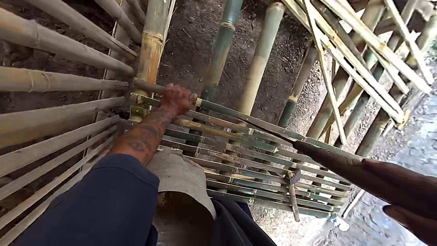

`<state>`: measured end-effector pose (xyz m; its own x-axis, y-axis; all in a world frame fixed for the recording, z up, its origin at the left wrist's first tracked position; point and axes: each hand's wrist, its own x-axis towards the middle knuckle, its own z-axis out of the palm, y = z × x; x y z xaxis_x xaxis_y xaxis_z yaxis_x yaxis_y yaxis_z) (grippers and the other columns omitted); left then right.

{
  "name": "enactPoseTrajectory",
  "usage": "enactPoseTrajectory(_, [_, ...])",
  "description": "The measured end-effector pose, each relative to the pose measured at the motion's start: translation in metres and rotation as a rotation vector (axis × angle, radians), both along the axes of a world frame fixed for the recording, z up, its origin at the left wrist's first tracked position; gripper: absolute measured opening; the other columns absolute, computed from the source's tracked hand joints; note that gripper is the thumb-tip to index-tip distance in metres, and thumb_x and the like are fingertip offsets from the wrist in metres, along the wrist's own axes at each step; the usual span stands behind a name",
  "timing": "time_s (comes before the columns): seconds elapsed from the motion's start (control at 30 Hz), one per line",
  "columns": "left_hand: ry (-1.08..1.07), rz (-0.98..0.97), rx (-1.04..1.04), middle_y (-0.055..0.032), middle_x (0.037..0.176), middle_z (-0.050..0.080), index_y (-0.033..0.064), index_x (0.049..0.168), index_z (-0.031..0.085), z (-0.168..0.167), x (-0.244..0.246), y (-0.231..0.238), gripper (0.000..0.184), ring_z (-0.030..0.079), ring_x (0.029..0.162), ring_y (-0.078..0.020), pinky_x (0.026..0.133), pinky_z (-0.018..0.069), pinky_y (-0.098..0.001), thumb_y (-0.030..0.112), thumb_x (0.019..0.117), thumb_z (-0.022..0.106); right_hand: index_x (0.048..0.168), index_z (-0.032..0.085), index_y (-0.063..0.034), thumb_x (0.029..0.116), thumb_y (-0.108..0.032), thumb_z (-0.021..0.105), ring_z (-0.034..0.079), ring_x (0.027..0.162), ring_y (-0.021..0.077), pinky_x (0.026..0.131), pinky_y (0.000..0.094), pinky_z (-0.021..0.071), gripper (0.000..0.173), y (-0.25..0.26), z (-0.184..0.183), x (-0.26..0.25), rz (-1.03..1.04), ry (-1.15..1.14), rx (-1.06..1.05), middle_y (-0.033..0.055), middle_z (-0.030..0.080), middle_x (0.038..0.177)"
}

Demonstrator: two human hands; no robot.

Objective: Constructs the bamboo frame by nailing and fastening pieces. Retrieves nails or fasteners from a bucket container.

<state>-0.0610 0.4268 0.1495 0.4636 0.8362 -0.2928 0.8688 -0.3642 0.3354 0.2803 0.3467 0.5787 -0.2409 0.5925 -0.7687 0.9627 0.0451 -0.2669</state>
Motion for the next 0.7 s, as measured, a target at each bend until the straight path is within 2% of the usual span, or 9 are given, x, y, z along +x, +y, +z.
enactPoseTrajectory(0.1, [-0.011,0.003,0.005,-0.0190,0.091,0.072,0.0023,0.088,0.068,0.000,0.000,-0.002,0.068,0.070,0.095,-0.0380,0.087,0.0489,-0.0577,0.050,0.1084,0.023,0.148,0.053,0.0006,0.0989,-0.019,0.058,0.072,0.088,0.0427,0.073,0.0554,0.0586,0.053,0.012,-0.008,-0.020,0.081,-0.007,0.040,0.0298,0.071,0.110])
enactPoseTrajectory(0.23, [-0.022,0.001,0.007,-0.0194,0.088,0.072,0.0018,0.089,0.067,-0.003,0.001,-0.001,0.068,0.070,0.094,-0.0386,0.086,0.0487,-0.0575,0.051,0.1080,0.024,0.148,0.053,0.0008,0.0990,-0.020,0.060,0.072,0.092,0.0420,0.076,0.0553,0.0592,0.054,0.020,-0.010,-0.037,0.127,-0.008,0.064,0.0294,0.071,0.112])
enactPoseTrajectory(0.4, [-0.053,0.006,0.019,-0.0174,0.088,0.073,0.0034,0.085,0.067,-0.003,0.000,-0.001,0.070,0.071,0.091,-0.0361,0.085,0.0492,-0.0555,0.053,0.1072,0.024,0.148,0.053,0.0004,0.1000,-0.022,0.057,0.073,0.090,0.0402,0.074,0.0542,0.0593,0.053,0.027,-0.010,-0.052,0.168,-0.010,0.074,0.0278,0.072,0.111])
enactPoseTrajectory(0.5, [-0.060,0.006,0.000,-0.0177,0.088,0.073,0.0029,0.086,0.068,-0.002,0.000,0.000,0.068,0.071,0.093,-0.0367,0.088,0.0492,-0.0559,0.051,0.1079,0.026,0.148,0.054,-0.0007,0.0996,-0.024,0.058,0.072,0.084,0.0392,0.070,0.0535,0.0588,0.054,0.032,-0.010,-0.062,0.180,-0.032,0.075,0.0270,0.072,0.107])
enactPoseTrajectory(0.6, [-0.069,0.012,0.023,-0.0180,0.086,0.072,0.0027,0.084,0.067,-0.004,0.000,-0.001,0.068,0.071,0.090,-0.0369,0.086,0.0493,-0.0558,0.051,0.1077,0.025,0.148,0.055,-0.0032,0.1002,-0.026,0.057,0.073,0.084,0.0364,0.070,0.0516,0.0590,0.053,0.037,-0.014,-0.066,0.187,-0.018,0.082,0.0255,0.073,0.108])
enactPoseTrajectory(0.7, [-0.068,0.019,-0.014,-0.0189,0.087,0.072,0.0023,0.085,0.067,-0.002,0.000,-0.001,0.067,0.070,0.093,-0.0377,0.088,0.0490,-0.0567,0.050,0.1082,0.027,0.148,0.055,-0.0043,0.0992,-0.025,0.058,0.073,0.082,0.0356,0.068,0.0510,0.0589,0.053,0.039,-0.016,-0.070,0.201,-0.020,0.091,0.0243,0.073,0.106])
